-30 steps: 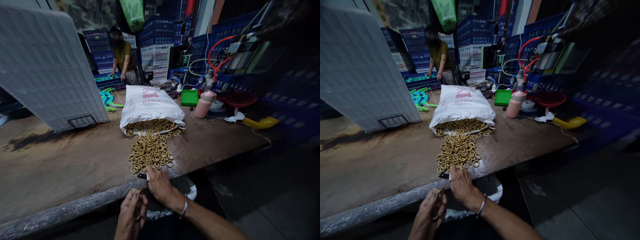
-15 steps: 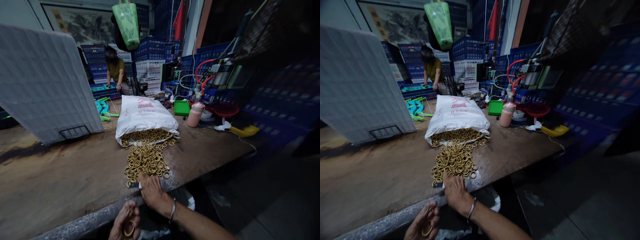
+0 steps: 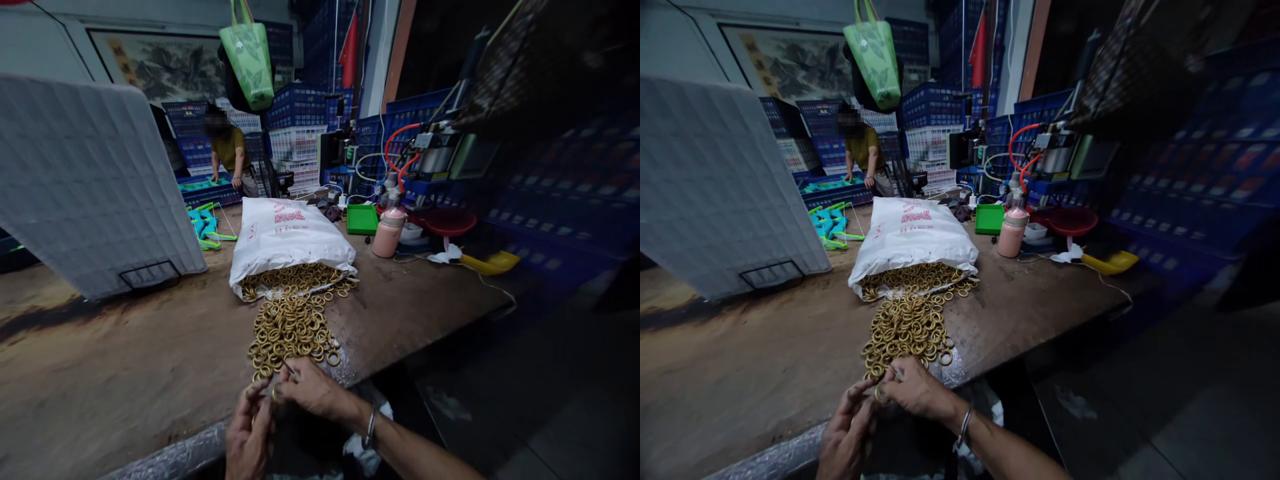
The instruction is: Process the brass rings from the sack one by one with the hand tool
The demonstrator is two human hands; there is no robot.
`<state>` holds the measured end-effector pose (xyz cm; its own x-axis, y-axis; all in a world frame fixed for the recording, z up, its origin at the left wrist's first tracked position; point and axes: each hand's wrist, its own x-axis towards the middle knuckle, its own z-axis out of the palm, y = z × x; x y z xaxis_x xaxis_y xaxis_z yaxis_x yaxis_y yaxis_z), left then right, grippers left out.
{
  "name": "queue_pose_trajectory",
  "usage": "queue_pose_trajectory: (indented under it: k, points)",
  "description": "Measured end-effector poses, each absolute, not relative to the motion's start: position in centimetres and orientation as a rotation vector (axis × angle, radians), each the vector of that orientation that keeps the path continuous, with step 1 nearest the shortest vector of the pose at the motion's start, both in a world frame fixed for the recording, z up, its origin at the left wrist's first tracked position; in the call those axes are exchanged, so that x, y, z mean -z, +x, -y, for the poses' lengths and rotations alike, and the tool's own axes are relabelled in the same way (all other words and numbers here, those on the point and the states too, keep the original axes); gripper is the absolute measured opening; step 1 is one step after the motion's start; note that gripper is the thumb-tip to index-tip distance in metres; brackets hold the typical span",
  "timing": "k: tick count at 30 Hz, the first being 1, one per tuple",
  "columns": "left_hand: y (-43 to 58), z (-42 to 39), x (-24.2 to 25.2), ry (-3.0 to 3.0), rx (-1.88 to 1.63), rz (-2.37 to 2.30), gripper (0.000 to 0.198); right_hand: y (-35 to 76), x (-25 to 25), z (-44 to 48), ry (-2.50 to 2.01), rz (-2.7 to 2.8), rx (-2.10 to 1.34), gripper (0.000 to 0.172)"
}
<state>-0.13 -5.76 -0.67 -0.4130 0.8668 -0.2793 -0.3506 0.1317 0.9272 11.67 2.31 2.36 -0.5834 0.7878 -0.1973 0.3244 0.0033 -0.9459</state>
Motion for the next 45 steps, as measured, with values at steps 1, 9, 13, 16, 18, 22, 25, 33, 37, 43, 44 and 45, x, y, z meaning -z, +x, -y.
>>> queue_pose_trajectory:
  k: [1,9,13,16,18,22,25,33,37,43,44,45]
  points:
    - [-0.1,5.7,0.7,0.644,-1.516,-1.393,0.036,11.9,-2.4,-2.2,-1.110,1.824,-1.709,0.007]
    - [0.7,5.6,-0.2,1.003,-1.467,-1.480,0.025,13.1,-2.1,-1.6,-1.024,1.447,-2.264,0.011]
    - [1.1,5.3,-0.6,1.026,-1.490,-1.517,0.018,13.4,-2.2,-1.5,-1.034,1.456,-2.171,0.006]
    - [1.1,5.2,-0.4,1.058,-1.483,-1.635,0.014,13.7,-2.1,-1.3,-1.048,1.556,-1.838,0.013]
    - [1.1,5.3,-0.1,1.108,-1.459,-1.709,0.014,13.9,-1.9,-1.1,-1.038,1.645,-1.637,0.020]
    - [1.5,5.3,-0.2,1.162,-1.432,-1.738,0.013,14.0,-1.7,-0.9,-1.064,1.809,-1.446,0.018]
    - [1.9,5.3,-0.4,1.118,-1.427,-1.685,0.014,13.8,-1.3,-1.0,-1.102,1.844,-1.419,0.017]
    - [2.2,5.7,-0.3,0.963,-1.369,-1.566,0.017,13.5,-0.6,-1.1,-1.093,1.780,-1.492,0.022]
    - [2.1,5.6,-0.2,0.979,-1.356,-1.524,0.018,13.4,-0.8,-1.2,-1.136,1.818,-1.424,0.017]
    - [2.0,5.9,0.1,0.636,-1.221,-1.370,0.025,13.1,-0.6,-1.2,-1.147,1.849,-1.389,0.014]
    - [2.0,6.0,0.2,0.600,-1.225,-1.344,0.025,13.0,-0.6,-1.1,-1.138,1.857,-1.375,0.015]
    - [2.0,6.0,0.2,0.577,-1.243,-1.316,0.024,13.0,-0.6,-1.1,-1.124,1.864,-1.367,0.016]
